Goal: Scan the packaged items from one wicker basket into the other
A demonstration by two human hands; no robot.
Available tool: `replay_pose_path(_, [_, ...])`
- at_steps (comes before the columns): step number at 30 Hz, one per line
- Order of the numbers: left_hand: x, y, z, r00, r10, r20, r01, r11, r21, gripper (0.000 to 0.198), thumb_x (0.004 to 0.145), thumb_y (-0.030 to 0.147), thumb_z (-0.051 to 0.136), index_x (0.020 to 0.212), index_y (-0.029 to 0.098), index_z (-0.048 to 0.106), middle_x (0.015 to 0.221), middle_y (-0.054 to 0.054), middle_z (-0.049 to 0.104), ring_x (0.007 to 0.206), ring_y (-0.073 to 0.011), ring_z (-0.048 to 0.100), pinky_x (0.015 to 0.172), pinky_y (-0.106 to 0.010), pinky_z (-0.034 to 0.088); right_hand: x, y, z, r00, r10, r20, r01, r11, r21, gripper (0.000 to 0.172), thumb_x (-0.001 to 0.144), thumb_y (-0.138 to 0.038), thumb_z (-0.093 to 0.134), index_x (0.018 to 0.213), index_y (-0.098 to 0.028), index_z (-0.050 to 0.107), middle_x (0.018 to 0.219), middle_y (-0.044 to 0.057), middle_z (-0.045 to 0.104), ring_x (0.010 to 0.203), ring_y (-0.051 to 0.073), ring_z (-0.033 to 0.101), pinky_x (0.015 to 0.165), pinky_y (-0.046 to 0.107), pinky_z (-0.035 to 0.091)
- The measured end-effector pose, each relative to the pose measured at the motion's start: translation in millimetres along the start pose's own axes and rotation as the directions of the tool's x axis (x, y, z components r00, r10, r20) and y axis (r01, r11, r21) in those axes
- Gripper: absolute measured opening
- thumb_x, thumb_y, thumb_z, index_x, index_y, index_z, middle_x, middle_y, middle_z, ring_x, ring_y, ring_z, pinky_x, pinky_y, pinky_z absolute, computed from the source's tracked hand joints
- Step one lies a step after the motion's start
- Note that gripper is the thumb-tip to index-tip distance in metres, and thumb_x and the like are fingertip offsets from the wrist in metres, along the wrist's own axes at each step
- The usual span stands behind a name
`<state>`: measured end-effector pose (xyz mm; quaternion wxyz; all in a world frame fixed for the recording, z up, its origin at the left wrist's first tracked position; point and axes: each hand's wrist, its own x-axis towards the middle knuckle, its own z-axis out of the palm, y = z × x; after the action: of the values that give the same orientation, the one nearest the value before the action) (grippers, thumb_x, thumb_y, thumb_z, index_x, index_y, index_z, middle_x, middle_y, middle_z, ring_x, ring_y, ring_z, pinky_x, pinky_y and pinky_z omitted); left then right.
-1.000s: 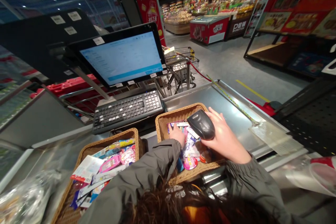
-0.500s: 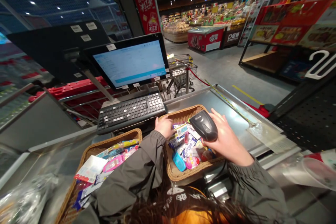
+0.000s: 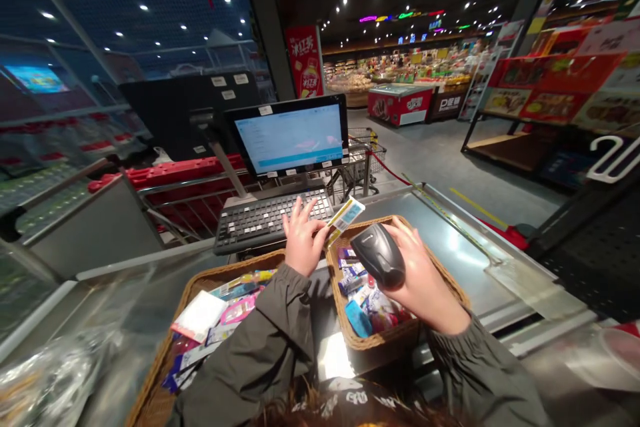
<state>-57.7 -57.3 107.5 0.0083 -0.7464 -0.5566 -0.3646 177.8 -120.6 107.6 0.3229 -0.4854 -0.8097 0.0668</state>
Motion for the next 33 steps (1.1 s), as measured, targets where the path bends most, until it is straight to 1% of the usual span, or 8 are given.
replay_pose_path(3, [-8,-5,-10.9,0.996,0.011,-0.087,-0.011,1.000,-0.007,0.020,0.090,0.027,0.051,0.077,0.021,0.065,0.148,-0.005,0.047,0.148,-0.0298,0.020,0.113,-0.069,0.014,5,-15,6,0.999,-0.037,0.022,0.037,0.999,0.001,0.055,0.076,-0.030,0.063,0.130,-0.018,0.054,0.142,0.016,0.048,0.145,0.039,0.023,0.113,0.069,0.018])
replay_pose_path(6, [-15,-11,-24.7,0.991,-0.027,-0.134,0.024,0.999,-0.020,0.020,0.090,0.028,0.051,0.077,0.021,0.065,0.147,-0.005,0.049,0.147,-0.0292,0.022,0.114,-0.067,0.015,9,-29,10,0.997,-0.074,0.034,0.073,0.997,0.008,0.052,0.076,-0.026,0.061,0.127,-0.018,0.056,0.142,0.016,0.048,0.145,0.039,0.023,0.113,0.070,0.019])
replay_pose_path(10, [-22,-22,-42.9,0.983,-0.112,-0.148,0.110,0.994,-0.024,0.021,0.090,0.030,0.051,0.076,0.021,0.065,0.145,-0.005,0.051,0.146,-0.0287,0.026,0.115,-0.063,0.019,11,-45,16,0.992,-0.111,0.062,0.110,0.994,0.016,0.054,0.073,-0.023,0.060,0.127,-0.017,0.056,0.143,0.016,0.047,0.145,0.039,0.023,0.113,0.070,0.018])
replay_pose_path(15, [-33,-45,-61.6,0.963,-0.213,-0.165,0.217,0.976,0.008,0.021,0.090,0.030,0.050,0.076,0.021,0.064,0.145,-0.006,0.051,0.146,-0.0281,0.028,0.115,-0.061,0.022,13,-63,24,0.980,-0.174,0.093,0.169,0.984,0.060,0.059,0.072,-0.022,0.060,0.131,-0.019,0.052,0.143,0.016,0.047,0.145,0.039,0.024,0.114,0.069,0.018])
replay_pose_path(19, [-45,-63,-73.6,0.949,-0.244,-0.199,0.252,0.968,0.013,0.020,0.090,0.030,0.051,0.077,0.021,0.064,0.144,-0.006,0.052,0.145,-0.0274,0.029,0.115,-0.060,0.023,17,-79,32,0.965,-0.204,0.163,0.192,0.978,0.084,0.058,0.070,-0.020,0.060,0.128,-0.019,0.055,0.144,0.015,0.047,0.145,0.039,0.025,0.114,0.069,0.017])
replay_pose_path(24, [-61,-79,-84.7,0.939,-0.262,-0.223,0.268,0.964,-0.003,0.021,0.090,0.030,0.051,0.076,0.021,0.064,0.144,-0.006,0.053,0.145,-0.0270,0.030,0.115,-0.059,0.023,24,-102,43,0.950,-0.223,0.217,0.196,0.971,0.138,0.057,0.066,-0.018,0.059,0.123,-0.019,0.059,0.142,0.015,0.050,0.144,0.040,0.026,0.113,0.070,0.015])
replay_pose_path(29, [-74,-97,-95.9,0.924,-0.303,-0.234,0.317,0.948,0.026,0.020,0.090,0.030,0.051,0.077,0.022,0.063,0.144,-0.005,0.052,0.144,-0.0269,0.031,0.115,-0.059,0.023,29,-118,51,0.938,-0.264,0.223,0.229,0.958,0.173,0.054,0.068,-0.019,0.059,0.122,-0.020,0.060,0.140,0.016,0.050,0.145,0.040,0.025,0.113,0.071,0.017])
replay_pose_path(33, [-83,-113,-103.9,0.910,-0.342,-0.233,0.364,0.929,0.059,0.019,0.090,0.030,0.051,0.076,0.022,0.062,0.144,-0.005,0.052,0.144,-0.0276,0.032,0.113,-0.060,0.026,31,-129,55,0.928,-0.288,0.237,0.248,0.951,0.184,0.057,0.069,-0.021,0.059,0.126,-0.017,0.057,0.141,0.017,0.050,0.144,0.039,0.027,0.113,0.070,0.017])
